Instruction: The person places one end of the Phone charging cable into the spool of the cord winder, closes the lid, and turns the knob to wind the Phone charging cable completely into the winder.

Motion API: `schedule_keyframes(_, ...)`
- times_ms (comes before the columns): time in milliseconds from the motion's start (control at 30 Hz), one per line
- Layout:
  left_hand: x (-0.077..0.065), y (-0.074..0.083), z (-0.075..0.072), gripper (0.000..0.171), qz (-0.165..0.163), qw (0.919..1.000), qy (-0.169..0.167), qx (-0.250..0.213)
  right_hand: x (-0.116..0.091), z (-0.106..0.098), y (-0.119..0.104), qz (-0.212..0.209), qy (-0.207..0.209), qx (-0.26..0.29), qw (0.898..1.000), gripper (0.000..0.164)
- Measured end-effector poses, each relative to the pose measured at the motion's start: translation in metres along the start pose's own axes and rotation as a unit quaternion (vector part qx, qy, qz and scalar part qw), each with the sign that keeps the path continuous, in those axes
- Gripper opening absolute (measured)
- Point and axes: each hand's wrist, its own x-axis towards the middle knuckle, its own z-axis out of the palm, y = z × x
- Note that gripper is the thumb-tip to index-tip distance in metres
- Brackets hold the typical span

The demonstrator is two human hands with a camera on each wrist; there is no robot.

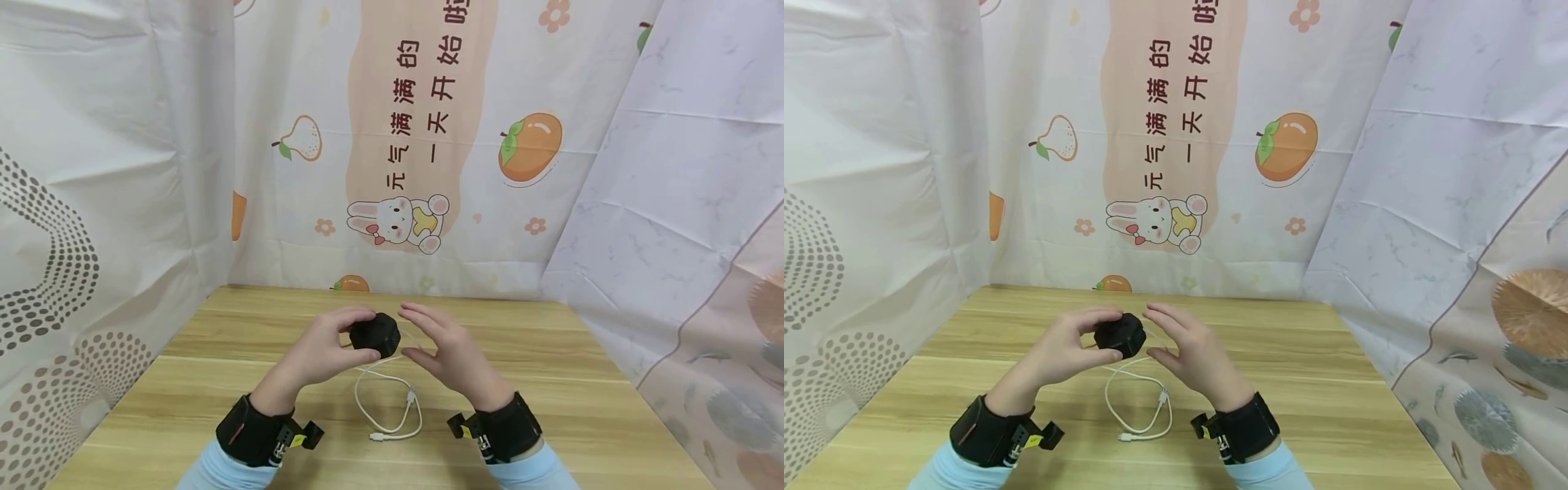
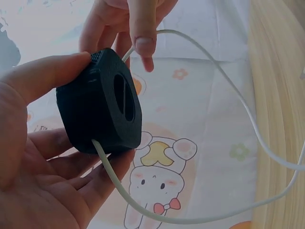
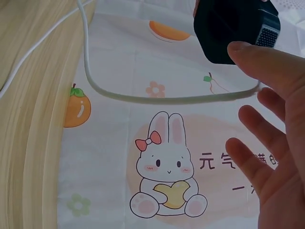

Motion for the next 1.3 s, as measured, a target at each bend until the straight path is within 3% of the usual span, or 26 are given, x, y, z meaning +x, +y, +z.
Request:
schedule_keyframes(367, -0.001, 0.0, 0.0, 0.05, -0.002, 0.9973, -0.041, -0.061, 0.004, 0.005, -0.002, -0.05, 0.006, 0.003, 0.999, 0.058)
schedule_keyframes(800, 0.001, 0.0, 0.001, 0.048, -0.002, 0.997, -0.048, -0.061, 0.002, 0.006, -0.003, -0.052, 0.018, 0.004, 0.998, 0.048)
schedule_keyframes(1067, 0.0, 0.001, -0.002, 0.048, -0.011, 0.9991, -0.024, -0.034, 0.002, 0.004, -0.003, -0.043, 0.028, 0.01, 0.999, 0.048)
schedule_keyframes(1300, -0.001, 0.005, -0.009, 0.045, 0.017, 0.9989, 0.041, -0.014, 0.001, 0.003, -0.003, -0.029, 0.036, 0.005, 0.999, 0.047)
